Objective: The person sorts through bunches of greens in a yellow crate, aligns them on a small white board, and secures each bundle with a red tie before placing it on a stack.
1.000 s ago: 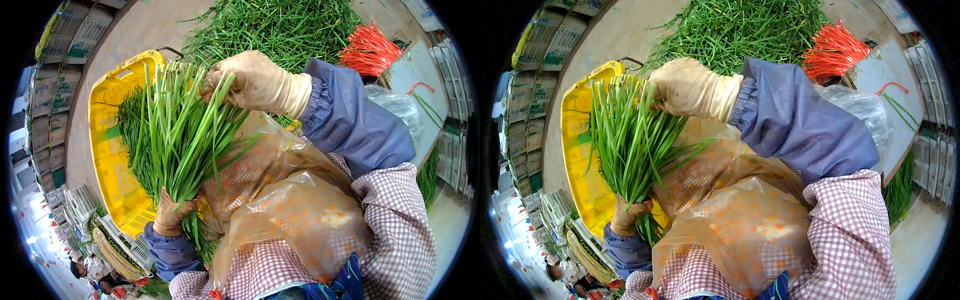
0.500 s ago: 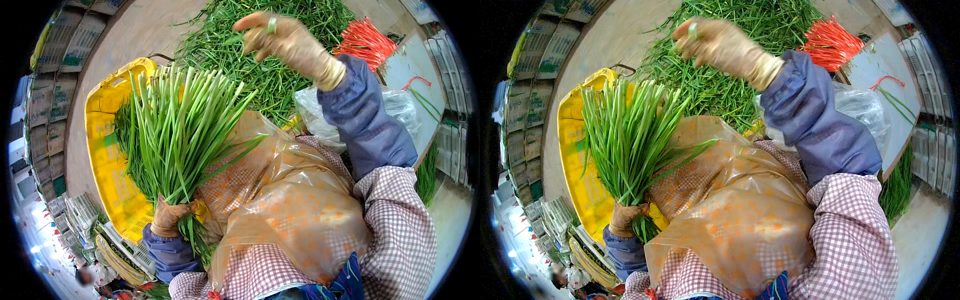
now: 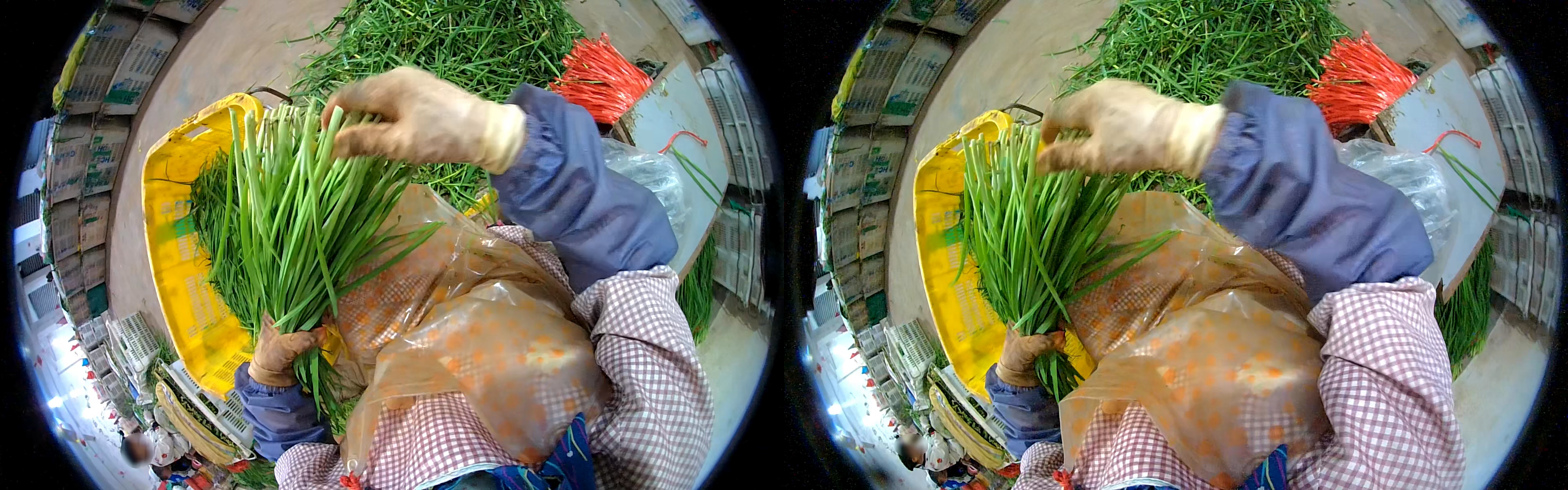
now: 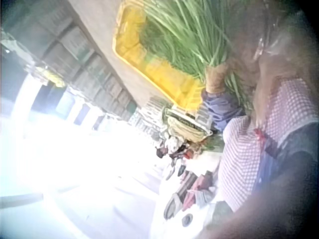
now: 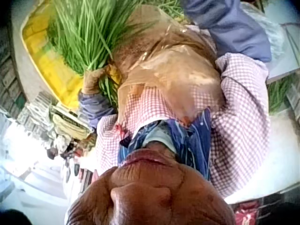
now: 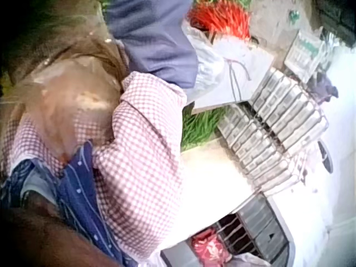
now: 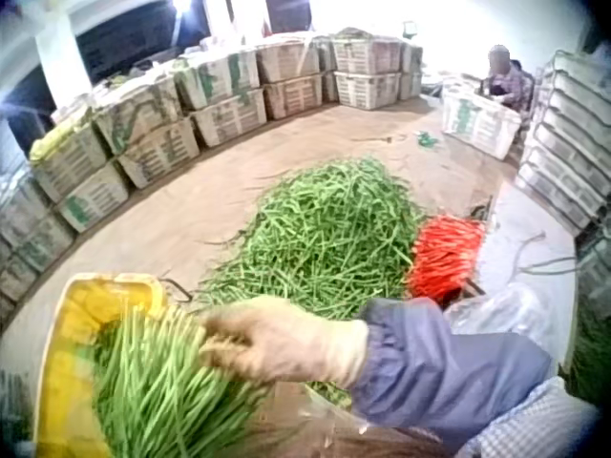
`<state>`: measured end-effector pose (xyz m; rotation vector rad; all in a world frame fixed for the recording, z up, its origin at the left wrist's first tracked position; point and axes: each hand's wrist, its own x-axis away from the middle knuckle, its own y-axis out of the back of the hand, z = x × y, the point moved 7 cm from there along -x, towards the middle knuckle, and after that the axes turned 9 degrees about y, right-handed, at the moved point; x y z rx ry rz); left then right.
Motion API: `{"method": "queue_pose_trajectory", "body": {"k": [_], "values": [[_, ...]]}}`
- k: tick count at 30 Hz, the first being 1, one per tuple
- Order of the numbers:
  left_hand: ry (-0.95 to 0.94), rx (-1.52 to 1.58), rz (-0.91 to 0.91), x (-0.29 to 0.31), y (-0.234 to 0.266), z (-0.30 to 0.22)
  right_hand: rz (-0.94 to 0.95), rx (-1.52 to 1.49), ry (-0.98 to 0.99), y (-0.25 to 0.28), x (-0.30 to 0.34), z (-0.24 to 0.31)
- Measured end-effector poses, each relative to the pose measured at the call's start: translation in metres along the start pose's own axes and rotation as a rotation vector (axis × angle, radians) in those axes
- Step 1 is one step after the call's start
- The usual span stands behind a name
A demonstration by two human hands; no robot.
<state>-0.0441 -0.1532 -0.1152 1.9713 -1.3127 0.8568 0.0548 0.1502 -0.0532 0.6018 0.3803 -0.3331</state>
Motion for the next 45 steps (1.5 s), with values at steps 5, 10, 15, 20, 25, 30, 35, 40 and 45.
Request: {"method": "queue_pose_trajectory", "body": {"k": [5,10,15,20,25,30,35,40,45], "values": [[-0.11,0.037,-0.09,0.001,0.01,0.018,-0.1,0.161,0.133,-0.013,-0.018,-0.022],[0.0,0.315,0.059,0.002,0.005,0.025,-0.306,0.231,-0.256,0.066,0.02,-0.08],[0.059,0.515,0.131,0.001,-0.007,0.02,0.109,0.892,-0.266,0.05,0.124,-0.082],[0.01,0.597,0.053,0.01,-0.005,0.029,0.389,-0.923,-0.968,-0.059,0.167,-0.026],[0.017,0.566,0.01,0.014,-0.018,0.014,-0.382,-1.713,-0.736,-0.12,0.138,-0.027],[-0.426,-0.367,-0.6,0.037,-0.033,-0.015,-0.596,-2.119,-0.299,-0.169,0.082,-0.048],[-0.627,-0.859,-0.708,0.062,-0.078,-0.022,-0.547,-2.134,-0.302,-0.173,0.076,-0.049],[-0.719,-1.16,-0.431,0.081,-0.091,-0.011,-0.491,-2.142,-0.28,-0.168,0.078,-0.047],[-0.267,-0.778,-0.111,0.116,-0.025,-0.084,-0.437,-2.144,-0.245,-0.148,0.08,-0.032]]}}
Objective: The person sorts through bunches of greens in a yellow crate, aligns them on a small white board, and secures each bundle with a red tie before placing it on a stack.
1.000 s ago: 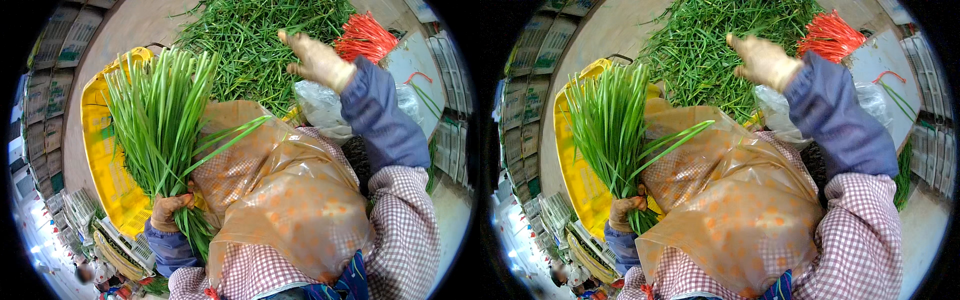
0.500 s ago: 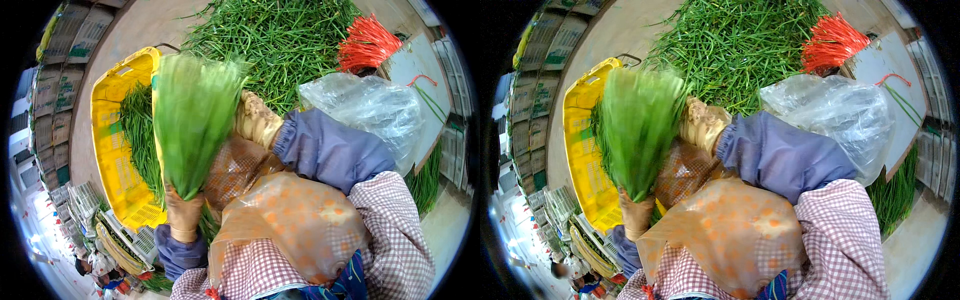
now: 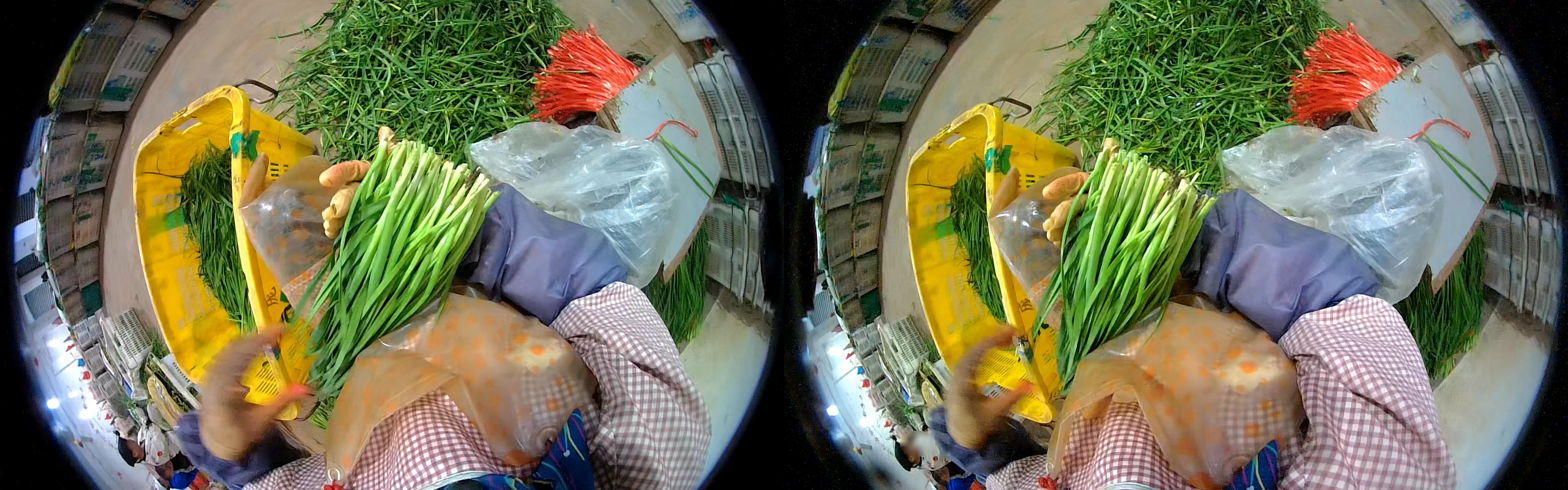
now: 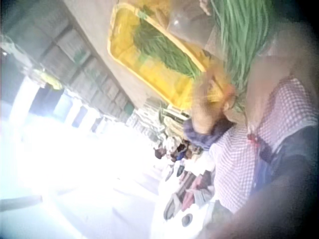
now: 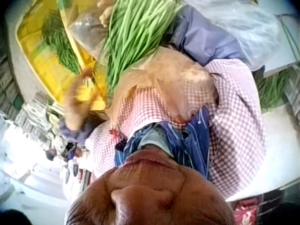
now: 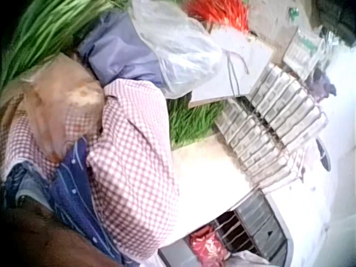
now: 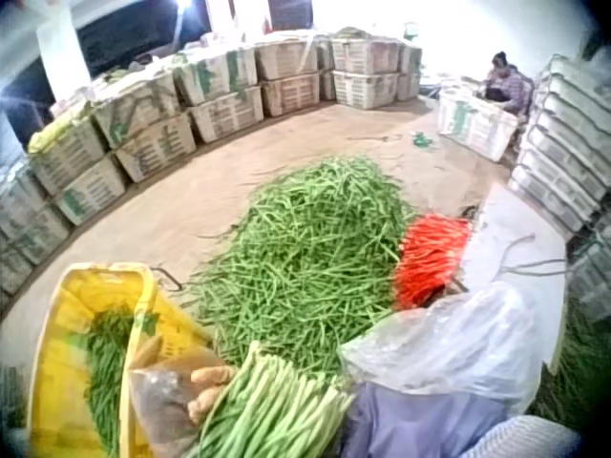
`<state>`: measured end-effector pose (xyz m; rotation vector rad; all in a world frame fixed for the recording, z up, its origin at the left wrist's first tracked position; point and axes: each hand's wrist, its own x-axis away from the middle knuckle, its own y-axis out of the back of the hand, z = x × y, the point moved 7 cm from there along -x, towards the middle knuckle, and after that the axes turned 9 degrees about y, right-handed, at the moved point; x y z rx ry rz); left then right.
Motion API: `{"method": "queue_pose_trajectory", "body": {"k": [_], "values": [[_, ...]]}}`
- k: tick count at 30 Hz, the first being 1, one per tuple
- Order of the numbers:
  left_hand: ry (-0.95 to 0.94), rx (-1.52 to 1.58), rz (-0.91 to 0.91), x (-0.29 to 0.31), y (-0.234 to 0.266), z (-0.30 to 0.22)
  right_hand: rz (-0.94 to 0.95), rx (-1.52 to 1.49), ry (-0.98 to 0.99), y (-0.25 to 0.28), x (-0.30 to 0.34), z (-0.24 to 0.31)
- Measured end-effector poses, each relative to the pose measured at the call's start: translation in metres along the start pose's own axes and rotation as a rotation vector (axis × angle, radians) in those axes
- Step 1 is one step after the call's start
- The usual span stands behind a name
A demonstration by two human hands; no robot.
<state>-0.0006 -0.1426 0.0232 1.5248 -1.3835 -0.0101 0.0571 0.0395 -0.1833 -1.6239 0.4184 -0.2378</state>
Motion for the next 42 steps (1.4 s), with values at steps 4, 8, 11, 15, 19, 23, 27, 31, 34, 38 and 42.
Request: {"method": "queue_pose_trajectory", "body": {"k": [4,8,11,15,19,23,27,31,34,38,42], "values": [[-0.487,0.814,-0.413,-0.1,0.029,-0.032,0.068,0.012,-0.017,-0.021,0.015,0.023],[-0.343,1.13,0.406,-0.144,-0.088,-0.064,0.182,-0.01,-0.142,-0.061,0.022,0.016],[-0.214,1.253,0.658,-0.145,-0.12,-0.073,0.113,0.06,-0.226,-0.048,0.03,0.033],[-0.044,1.179,0.775,-0.145,-0.129,-0.077,0.0,0.73,-0.154,-0.068,0.039,0.111],[-0.047,1.104,0.745,-0.149,-0.129,-0.053,-0.057,1.393,0.105,-0.116,0.048,0.191],[-0.021,1.14,0.643,-0.146,-0.124,-0.066,-0.13,1.852,-0.033,-0.158,0.097,0.171],[-0.05,1.089,0.545,-0.149,-0.128,-0.053,0.024,2.486,-0.028,-0.157,0.108,0.134],[-0.101,1.024,0.475,-0.153,-0.13,-0.044,0.122,2.392,0.179,-0.152,0.105,0.13],[-0.082,1.045,0.467,-0.147,-0.129,-0.048,0.13,2.293,0.333,-0.143,0.105,0.133],[-0.106,1.033,0.452,-0.151,-0.13,-0.04,-0.162,1.822,0.362,-0.12,0.104,0.157],[-0.082,1.116,0.505,-0.147,-0.127,-0.05,-0.318,1.764,0.663,-0.139,0.115,0.251]]}}
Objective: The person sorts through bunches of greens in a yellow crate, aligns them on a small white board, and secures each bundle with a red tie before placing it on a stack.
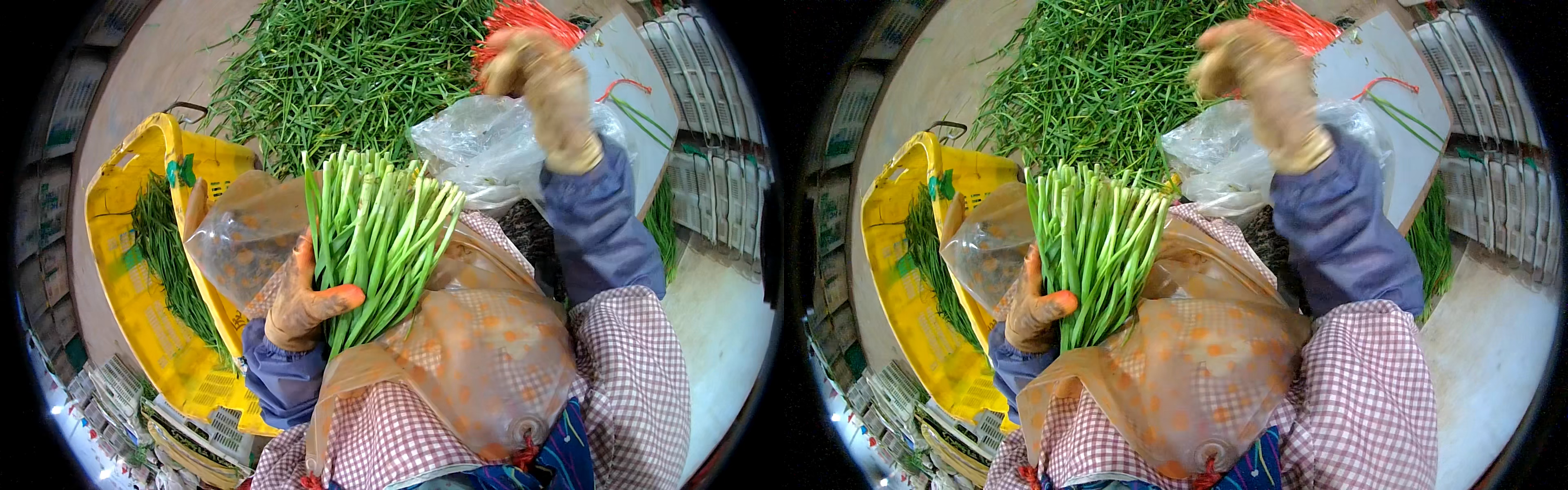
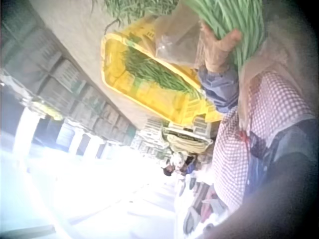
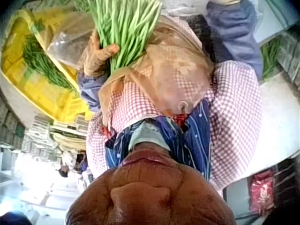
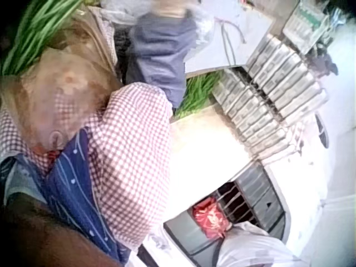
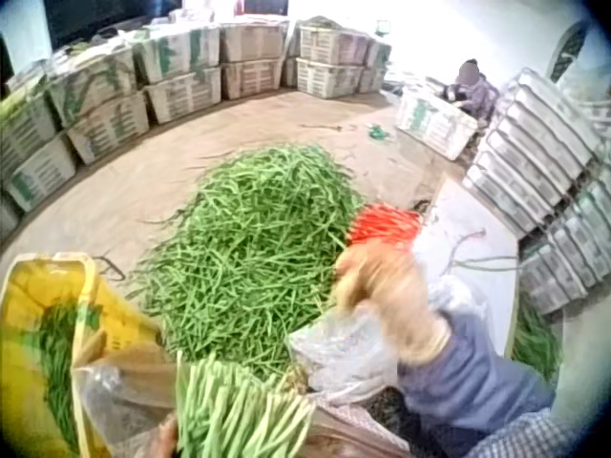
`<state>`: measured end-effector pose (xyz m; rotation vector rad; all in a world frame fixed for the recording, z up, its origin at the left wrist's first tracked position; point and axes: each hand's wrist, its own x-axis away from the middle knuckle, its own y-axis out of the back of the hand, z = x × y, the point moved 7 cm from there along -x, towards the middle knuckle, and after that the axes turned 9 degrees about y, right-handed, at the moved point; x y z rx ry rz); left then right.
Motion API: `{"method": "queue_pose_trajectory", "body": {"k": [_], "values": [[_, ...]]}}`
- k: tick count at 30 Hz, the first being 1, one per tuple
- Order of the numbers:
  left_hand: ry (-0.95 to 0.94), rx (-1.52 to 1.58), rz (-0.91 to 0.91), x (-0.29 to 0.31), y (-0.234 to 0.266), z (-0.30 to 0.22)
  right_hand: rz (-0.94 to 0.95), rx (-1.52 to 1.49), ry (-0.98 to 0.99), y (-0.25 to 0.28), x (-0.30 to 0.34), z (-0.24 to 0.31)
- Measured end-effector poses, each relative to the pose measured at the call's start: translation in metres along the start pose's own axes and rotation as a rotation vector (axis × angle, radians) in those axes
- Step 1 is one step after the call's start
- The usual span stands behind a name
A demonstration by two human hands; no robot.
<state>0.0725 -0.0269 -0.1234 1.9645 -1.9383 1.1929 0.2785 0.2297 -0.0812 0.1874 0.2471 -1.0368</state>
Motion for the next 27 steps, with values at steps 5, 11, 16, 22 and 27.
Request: {"method": "queue_pose_trajectory", "body": {"k": [5,11,16,22,27], "values": [[0.044,0.118,0.002,0.002,-0.002,-0.005,0.025,-0.146,-0.201,-0.013,-0.016,-0.017],[-0.028,0.245,0.095,0.0,-0.001,-0.009,0.194,-0.876,-0.695,-0.09,0.097,-0.046],[-0.017,0.017,-0.051,0.004,-0.006,-0.019,0.042,-1.115,-0.618,-0.15,0.115,-0.002],[-0.113,-0.394,-0.238,0.013,-0.007,-0.041,-0.057,-1.051,-0.566,-0.17,0.091,0.002],[-0.163,-0.354,-0.16,0.012,-0.008,-0.049,-0.109,-0.933,-0.626,-0.179,0.087,-0.008]]}}
